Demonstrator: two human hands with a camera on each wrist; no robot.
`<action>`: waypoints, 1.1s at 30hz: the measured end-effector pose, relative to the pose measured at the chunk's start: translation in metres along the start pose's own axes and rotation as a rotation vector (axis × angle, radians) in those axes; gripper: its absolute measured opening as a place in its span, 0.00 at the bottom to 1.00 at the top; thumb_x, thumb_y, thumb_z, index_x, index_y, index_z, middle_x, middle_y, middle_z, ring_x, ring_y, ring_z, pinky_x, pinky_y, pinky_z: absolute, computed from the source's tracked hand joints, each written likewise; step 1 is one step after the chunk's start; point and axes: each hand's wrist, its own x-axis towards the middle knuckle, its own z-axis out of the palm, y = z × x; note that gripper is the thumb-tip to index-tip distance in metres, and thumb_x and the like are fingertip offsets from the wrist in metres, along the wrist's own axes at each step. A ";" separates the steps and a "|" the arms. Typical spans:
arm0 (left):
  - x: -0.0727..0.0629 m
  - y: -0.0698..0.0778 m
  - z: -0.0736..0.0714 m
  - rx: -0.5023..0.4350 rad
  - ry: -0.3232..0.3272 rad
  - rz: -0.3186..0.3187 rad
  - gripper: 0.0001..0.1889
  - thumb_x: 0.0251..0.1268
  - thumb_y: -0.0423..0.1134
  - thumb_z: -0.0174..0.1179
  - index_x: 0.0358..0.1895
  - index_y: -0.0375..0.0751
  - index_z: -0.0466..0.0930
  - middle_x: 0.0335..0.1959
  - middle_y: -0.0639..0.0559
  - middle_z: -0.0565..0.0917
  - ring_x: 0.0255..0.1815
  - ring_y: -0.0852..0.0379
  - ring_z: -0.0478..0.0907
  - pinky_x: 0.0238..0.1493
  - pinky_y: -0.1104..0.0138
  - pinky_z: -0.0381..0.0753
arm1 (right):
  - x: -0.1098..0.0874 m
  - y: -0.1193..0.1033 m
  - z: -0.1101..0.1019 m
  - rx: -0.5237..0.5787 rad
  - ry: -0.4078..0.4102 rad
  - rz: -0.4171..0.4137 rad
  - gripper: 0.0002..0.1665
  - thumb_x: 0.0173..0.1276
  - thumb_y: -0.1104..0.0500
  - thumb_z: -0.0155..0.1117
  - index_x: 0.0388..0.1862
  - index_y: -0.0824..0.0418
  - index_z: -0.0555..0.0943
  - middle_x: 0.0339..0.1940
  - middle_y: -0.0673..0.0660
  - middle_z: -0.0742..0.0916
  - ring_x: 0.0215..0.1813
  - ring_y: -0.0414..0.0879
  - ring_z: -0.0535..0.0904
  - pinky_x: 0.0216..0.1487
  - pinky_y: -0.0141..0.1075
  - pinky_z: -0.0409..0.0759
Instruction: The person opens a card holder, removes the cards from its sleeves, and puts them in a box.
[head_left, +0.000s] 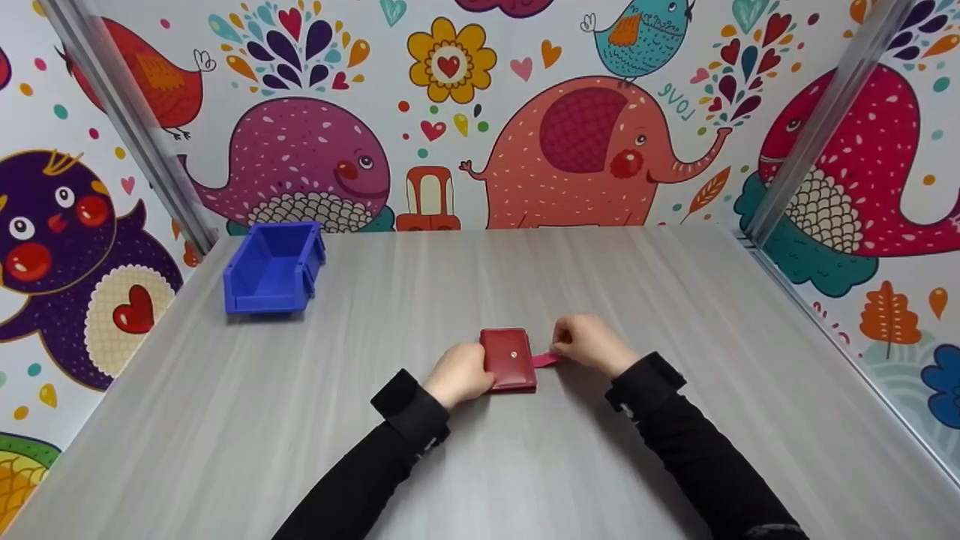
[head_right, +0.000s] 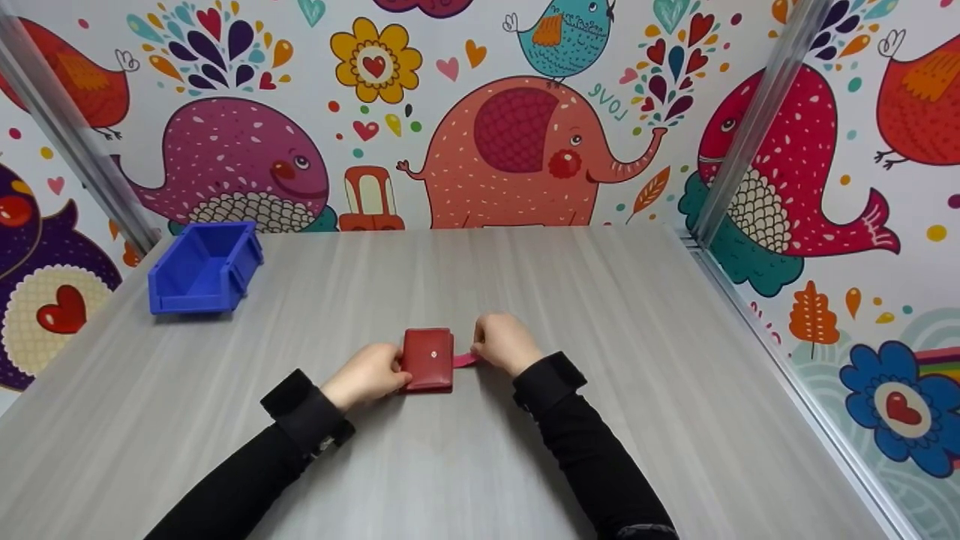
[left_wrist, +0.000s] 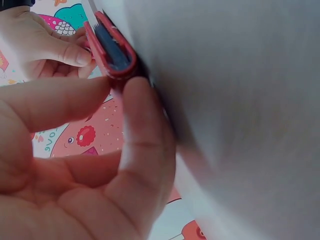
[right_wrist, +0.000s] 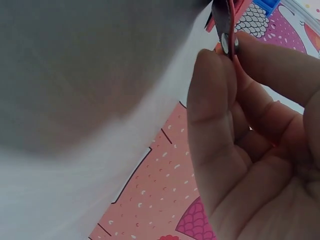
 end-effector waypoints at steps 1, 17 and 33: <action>0.000 0.000 0.000 -0.003 -0.001 -0.003 0.13 0.51 0.29 0.64 0.19 0.42 0.68 0.20 0.51 0.73 0.23 0.55 0.65 0.29 0.61 0.71 | 0.000 0.001 0.000 0.001 -0.003 0.001 0.08 0.58 0.67 0.71 0.24 0.62 0.81 0.22 0.50 0.81 0.27 0.42 0.73 0.34 0.40 0.76; 0.000 -0.001 0.000 -0.004 0.000 -0.001 0.12 0.51 0.29 0.62 0.20 0.43 0.68 0.20 0.52 0.71 0.23 0.55 0.65 0.29 0.63 0.69 | -0.003 0.003 0.001 -0.021 -0.054 0.027 0.06 0.57 0.67 0.72 0.26 0.61 0.82 0.23 0.50 0.82 0.27 0.42 0.73 0.32 0.39 0.75; -0.002 0.000 0.001 -0.010 0.011 0.003 0.12 0.51 0.28 0.63 0.19 0.42 0.69 0.19 0.52 0.70 0.22 0.56 0.63 0.28 0.64 0.68 | 0.000 0.002 0.001 -0.034 -0.085 0.052 0.08 0.55 0.67 0.72 0.24 0.61 0.81 0.21 0.49 0.80 0.26 0.43 0.71 0.32 0.38 0.74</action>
